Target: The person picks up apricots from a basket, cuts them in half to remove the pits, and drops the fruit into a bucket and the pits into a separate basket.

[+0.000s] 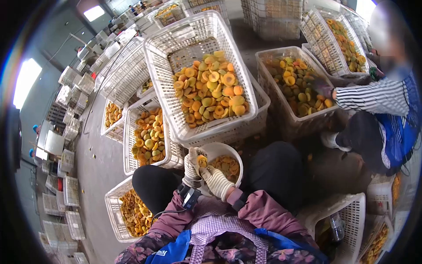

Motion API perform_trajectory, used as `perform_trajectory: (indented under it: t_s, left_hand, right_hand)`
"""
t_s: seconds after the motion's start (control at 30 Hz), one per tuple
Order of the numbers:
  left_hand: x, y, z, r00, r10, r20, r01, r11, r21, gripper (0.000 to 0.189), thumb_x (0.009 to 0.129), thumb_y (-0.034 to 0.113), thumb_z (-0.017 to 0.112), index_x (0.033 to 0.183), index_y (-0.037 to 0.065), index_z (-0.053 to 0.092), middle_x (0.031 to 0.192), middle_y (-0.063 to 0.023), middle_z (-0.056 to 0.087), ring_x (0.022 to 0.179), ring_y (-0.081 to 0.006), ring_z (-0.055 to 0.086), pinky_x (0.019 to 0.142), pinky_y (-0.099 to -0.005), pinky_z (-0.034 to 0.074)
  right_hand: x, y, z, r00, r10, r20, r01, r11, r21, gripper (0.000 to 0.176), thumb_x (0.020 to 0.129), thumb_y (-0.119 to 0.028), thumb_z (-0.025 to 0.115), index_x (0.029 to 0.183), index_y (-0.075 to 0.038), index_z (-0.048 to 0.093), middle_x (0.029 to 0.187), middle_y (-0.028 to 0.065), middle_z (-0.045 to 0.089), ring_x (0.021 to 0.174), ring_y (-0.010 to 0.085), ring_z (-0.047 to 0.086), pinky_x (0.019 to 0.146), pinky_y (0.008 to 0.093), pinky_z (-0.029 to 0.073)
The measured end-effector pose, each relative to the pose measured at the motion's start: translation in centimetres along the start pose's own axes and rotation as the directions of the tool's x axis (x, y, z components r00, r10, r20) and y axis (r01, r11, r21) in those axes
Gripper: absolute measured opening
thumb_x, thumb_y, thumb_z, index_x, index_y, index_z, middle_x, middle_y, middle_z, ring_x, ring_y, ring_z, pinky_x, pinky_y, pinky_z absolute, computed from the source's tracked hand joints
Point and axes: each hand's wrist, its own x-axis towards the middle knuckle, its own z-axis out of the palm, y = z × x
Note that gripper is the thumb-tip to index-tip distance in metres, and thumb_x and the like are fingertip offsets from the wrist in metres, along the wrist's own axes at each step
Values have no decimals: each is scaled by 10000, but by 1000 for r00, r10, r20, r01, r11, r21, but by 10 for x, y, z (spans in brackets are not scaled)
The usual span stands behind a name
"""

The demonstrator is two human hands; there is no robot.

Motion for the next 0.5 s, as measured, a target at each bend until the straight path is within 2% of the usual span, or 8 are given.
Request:
perform_trajectory:
  t_s: [0.03,0.13,0.17,0.2,0.27,0.3,0.43,0.5]
  left_hand:
    - [-1,4,8,1000,-14,0,14,998,-63,553,908,539,402,804,22,571,680,-38,554,654,-101,503,630,-246,414]
    - [-2,8,29,999,-41,-23,35,973,-227,529,923,512,384,827,22,559,682,-68,569,617,-121,527,601,-248,439]
    - [-2,9,32,997,-55,-54,35,946,-323,516,931,496,372,836,22,552,684,-84,578,570,-133,537,555,-241,452]
    - [-2,12,30,997,-56,-55,36,947,-320,516,931,496,372,836,22,552,684,-84,578,570,-133,537,555,-241,452]
    - [-4,16,22,963,-271,6,250,878,-409,499,941,472,356,833,23,546,689,-105,589,442,-148,510,406,-215,420]
    - [-4,13,21,956,-289,-59,259,918,-300,501,938,473,363,820,23,547,691,-110,595,349,-153,463,299,-190,345]
    - [-3,9,15,944,-331,-9,311,896,-316,502,937,472,372,799,22,548,690,-98,594,413,-144,498,377,-213,406]
    - [-3,9,20,956,-268,-122,215,918,-332,518,935,472,386,737,25,558,661,-88,588,479,-142,524,472,-243,443]
  right_hand:
    - [4,15,3,990,-128,-54,127,992,-19,327,926,-299,493,1100,-23,508,945,65,591,860,159,544,736,253,446]
    - [22,35,0,987,-77,-144,72,997,-38,361,916,-306,510,1125,-11,501,957,69,591,851,162,544,738,280,451]
    - [20,32,-2,985,-92,-149,64,981,-185,370,920,-286,489,1153,2,489,956,119,606,853,223,568,740,321,455]
    - [18,29,-2,985,-91,-148,64,981,-181,370,920,-286,489,1153,2,489,956,119,606,853,223,568,740,321,455]
    - [13,15,-1,985,-68,-159,-11,891,-454,361,921,-251,454,1167,12,478,944,179,610,861,312,580,737,363,458]
    - [10,7,-1,985,-68,-157,-11,891,-454,361,921,-251,454,1167,12,478,944,179,610,861,312,580,737,363,458]
    - [6,2,0,982,-108,-154,17,866,-499,384,905,-276,430,1163,4,473,876,244,604,840,406,572,707,436,459]
    - [12,18,2,970,-178,-165,75,867,-493,417,892,-329,433,1155,-8,473,813,273,601,804,440,573,684,485,458]
